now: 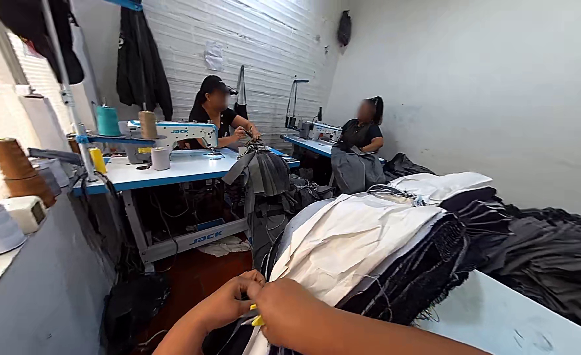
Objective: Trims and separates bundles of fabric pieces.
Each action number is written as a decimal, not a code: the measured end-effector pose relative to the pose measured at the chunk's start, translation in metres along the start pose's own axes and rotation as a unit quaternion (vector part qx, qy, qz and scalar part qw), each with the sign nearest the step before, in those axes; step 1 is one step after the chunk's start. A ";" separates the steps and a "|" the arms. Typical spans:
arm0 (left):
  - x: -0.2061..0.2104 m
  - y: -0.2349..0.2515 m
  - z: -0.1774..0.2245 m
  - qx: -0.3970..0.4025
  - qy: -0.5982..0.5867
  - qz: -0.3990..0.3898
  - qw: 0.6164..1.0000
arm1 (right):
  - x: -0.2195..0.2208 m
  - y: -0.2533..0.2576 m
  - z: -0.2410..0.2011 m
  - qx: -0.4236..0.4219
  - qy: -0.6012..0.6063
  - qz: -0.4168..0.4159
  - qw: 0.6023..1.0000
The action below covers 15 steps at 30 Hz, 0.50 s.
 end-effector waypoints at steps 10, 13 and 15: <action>0.006 0.002 -0.010 0.071 0.069 0.053 0.994 | -0.001 -0.009 -0.016 0.057 0.011 0.024 0.998; 0.007 0.001 -0.013 0.088 0.063 0.070 0.992 | -0.004 -0.017 -0.021 0.030 -0.024 0.027 0.999; 0.009 0.000 -0.010 0.112 0.057 0.068 0.990 | -0.001 -0.022 -0.020 0.000 -0.036 0.049 0.998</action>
Point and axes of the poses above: each hand's wrist, its own y-axis towards the middle knuckle, its own x-axis out of the palm, z = x × y, the point moved 4 cm from there along y, towards the middle knuckle, and after that the axes turned 8 degrees about -y, right-handed, at the moved point
